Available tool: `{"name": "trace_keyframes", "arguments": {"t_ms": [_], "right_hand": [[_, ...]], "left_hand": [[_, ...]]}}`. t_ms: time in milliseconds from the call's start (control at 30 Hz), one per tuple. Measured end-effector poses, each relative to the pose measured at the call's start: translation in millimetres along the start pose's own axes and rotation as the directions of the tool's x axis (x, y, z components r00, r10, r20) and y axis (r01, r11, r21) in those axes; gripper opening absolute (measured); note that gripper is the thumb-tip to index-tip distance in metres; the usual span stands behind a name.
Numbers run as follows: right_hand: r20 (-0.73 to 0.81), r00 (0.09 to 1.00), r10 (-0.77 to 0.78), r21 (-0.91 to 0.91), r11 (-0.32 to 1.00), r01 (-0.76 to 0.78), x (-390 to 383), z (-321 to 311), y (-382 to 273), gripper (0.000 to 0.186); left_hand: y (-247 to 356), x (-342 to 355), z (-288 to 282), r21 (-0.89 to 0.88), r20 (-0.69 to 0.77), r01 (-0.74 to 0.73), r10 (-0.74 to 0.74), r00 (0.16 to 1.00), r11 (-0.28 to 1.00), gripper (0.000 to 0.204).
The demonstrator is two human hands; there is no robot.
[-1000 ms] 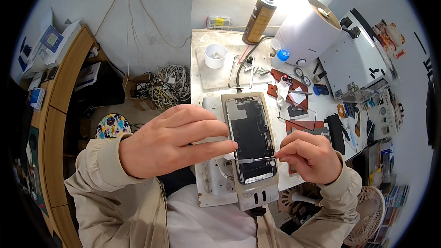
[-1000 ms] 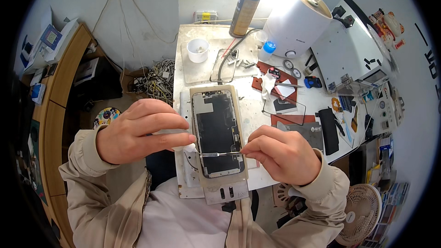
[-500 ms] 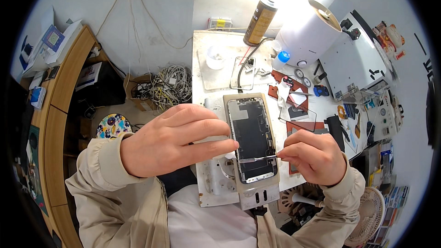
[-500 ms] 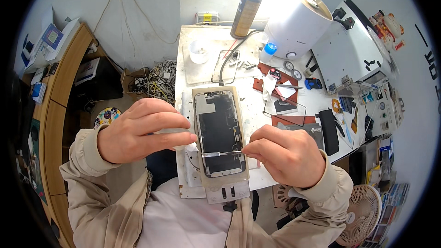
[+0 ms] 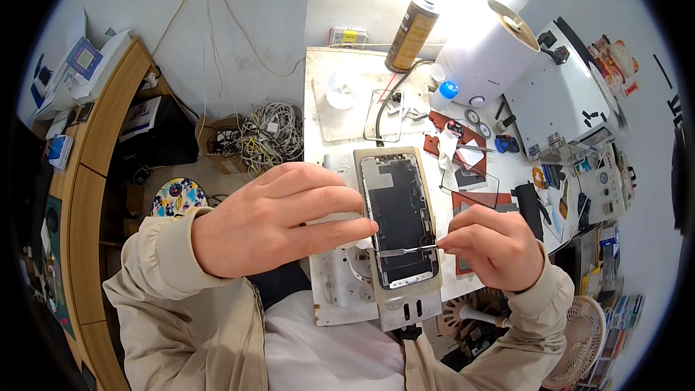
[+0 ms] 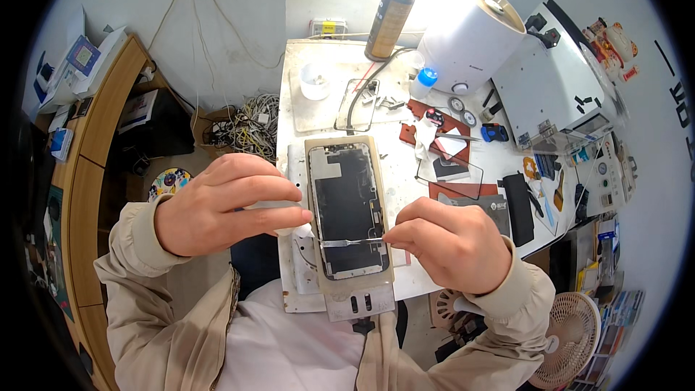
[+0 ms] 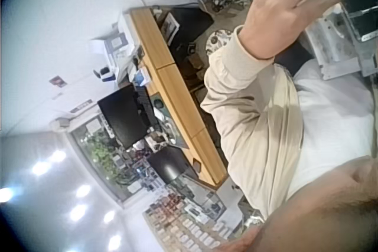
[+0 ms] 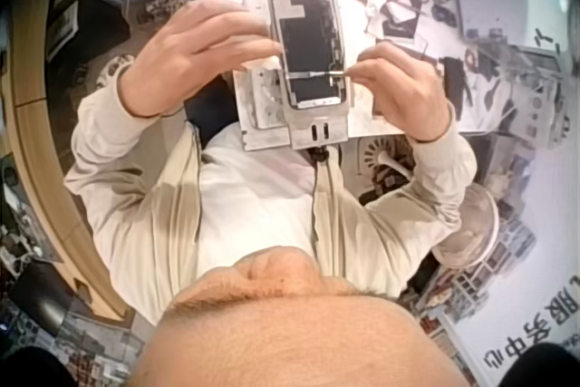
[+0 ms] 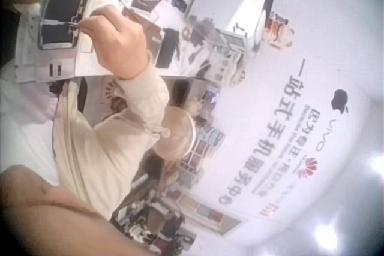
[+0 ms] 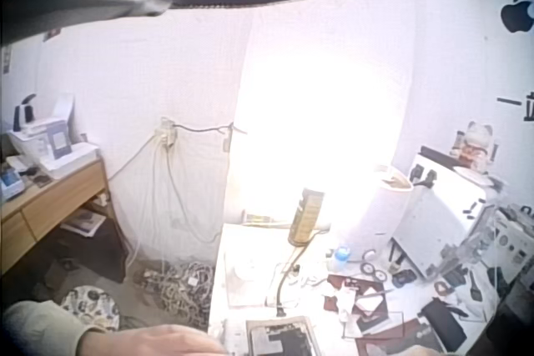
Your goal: The person is repairing a disassembled smartphone at a workbench. They use a small metal tool to scrape and clean the internal frame of the device, then apply a white adhesive from a tube along the edges of the screen assembly. The person repeatedly wipes the area with a cloth and continues to apply adhesive to different sections of the phone's interior.
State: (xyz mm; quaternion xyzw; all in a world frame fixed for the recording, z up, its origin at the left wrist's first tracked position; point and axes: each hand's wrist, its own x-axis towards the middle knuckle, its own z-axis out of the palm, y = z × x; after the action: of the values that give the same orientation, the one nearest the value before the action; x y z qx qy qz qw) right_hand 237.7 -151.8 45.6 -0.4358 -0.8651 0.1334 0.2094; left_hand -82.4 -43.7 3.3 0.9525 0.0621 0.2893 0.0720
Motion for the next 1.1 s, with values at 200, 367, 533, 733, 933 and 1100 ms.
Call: {"name": "trace_keyframes", "arguments": {"t_ms": [200,367,533,733,933,1100], "right_hand": [[0.028,0.999,0.045,0.159,0.986,-0.049,-4.7,6.8,11.8,0.012],[0.061,0.995,0.08,0.239,0.967,-0.092,-4.3,7.2,14.3,0.009],[0.076,0.993,0.091,0.259,0.96,-0.108,-3.7,6.9,15.5,0.008],[0.079,0.994,0.077,0.181,0.979,-0.09,-2.4,1.2,9.2,0.01],[0.059,0.998,0.003,0.03,1.0,-0.005,0.2,-2.7,-0.1,0.019],[0.05,0.998,-0.031,0.041,0.999,0.029,0.1,2.5,5.7,0.021]], "left_hand": [[-0.4,-1.1,0.0,-0.002,0.001,-0.004,0.004,1.0,1.0,0.048],[-0.5,-1.5,1.0,0.005,-0.005,-0.01,0.01,1.0,1.0,0.049],[-0.4,-1.5,1.5,0.005,-0.014,-0.012,0.012,1.0,1.0,0.049],[-1.3,-0.8,-1.2,0.019,0.008,-0.004,0.004,1.0,1.0,0.048],[-1.1,-0.2,-1.1,0.002,-0.006,0.006,-0.006,1.0,1.0,0.049],[-1.7,-1.9,1.0,0.003,-0.024,-0.005,0.005,1.0,1.0,0.053]]}}
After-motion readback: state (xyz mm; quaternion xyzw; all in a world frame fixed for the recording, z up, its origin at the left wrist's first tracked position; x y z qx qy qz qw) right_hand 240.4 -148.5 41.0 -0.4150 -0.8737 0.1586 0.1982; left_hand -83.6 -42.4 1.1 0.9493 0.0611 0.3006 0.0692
